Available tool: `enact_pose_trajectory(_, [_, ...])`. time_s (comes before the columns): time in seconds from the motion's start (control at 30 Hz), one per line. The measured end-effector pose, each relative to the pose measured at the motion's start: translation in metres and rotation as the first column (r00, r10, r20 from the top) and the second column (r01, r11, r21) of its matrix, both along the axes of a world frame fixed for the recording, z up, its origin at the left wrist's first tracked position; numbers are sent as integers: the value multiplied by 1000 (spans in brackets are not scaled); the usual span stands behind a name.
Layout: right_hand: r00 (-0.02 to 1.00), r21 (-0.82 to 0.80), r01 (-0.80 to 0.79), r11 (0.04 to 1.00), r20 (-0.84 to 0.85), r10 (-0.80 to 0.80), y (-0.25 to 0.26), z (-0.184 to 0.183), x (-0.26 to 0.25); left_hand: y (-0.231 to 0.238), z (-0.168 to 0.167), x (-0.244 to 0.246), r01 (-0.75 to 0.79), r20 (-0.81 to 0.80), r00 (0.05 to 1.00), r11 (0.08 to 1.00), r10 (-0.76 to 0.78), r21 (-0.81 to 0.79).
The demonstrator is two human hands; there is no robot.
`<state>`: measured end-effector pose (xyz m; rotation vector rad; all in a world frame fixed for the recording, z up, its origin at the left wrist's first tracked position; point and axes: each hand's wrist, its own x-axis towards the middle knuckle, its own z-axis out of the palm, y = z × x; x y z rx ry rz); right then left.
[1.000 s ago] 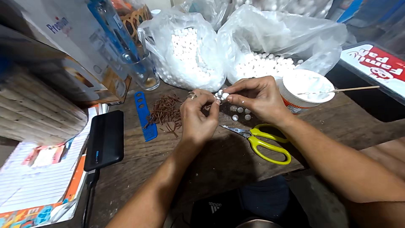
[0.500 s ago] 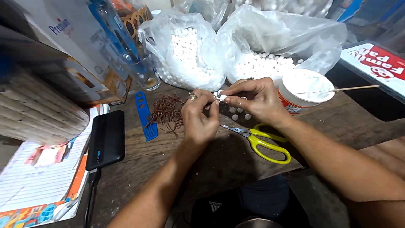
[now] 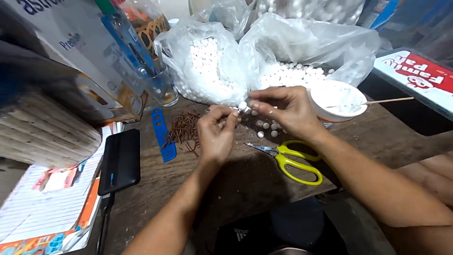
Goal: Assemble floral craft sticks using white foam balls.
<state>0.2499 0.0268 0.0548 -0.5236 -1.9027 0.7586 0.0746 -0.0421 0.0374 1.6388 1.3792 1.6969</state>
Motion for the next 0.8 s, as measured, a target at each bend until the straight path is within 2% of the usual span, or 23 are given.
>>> enact_pose_trajectory(0.1, [995,-85,34,996,-94,-42,2,1,2,1,7,-5,133,377,923,982,-74,-135])
enact_pose_trajectory(0.17, [996,-197,20,980,-83,-37,-2,-2,-1,1,9,-6,205,509,856,964,-91,-171])
enact_pose_trajectory(0.27, [999,-371,-4,929,-44,-13,-7,-2,-7,3,11,-2,271,603,787,952,-133,-144])
enact_pose_trajectory(0.33, [999,-421,-40,906,-19,35,-10,-2,-12,5,10,1,321,657,733,941,-176,-106])
enact_pose_trajectory(0.47, [994,-427,-103,898,-71,80,-19,-6,-24,8,6,6,377,732,646,924,-216,-60])
enact_pose_trajectory(0.53, [994,-407,-80,910,-98,43,-23,-7,-26,7,7,8,368,735,647,927,-200,-72])
enact_pose_trajectory(0.6, [994,-328,-61,943,-103,28,-24,-6,-23,6,8,8,339,708,685,936,-172,-100])
enact_pose_trajectory(0.67, [998,-177,6,984,-65,-17,-24,0,-10,7,9,11,307,668,729,944,-149,-124])
enact_pose_trajectory(0.73, [993,111,111,988,-57,-105,-25,10,7,7,6,9,308,634,757,943,-161,-128])
enact_pose_trajectory(0.8, [975,401,222,889,-99,-199,-27,33,26,6,5,8,326,595,781,936,-189,-131])
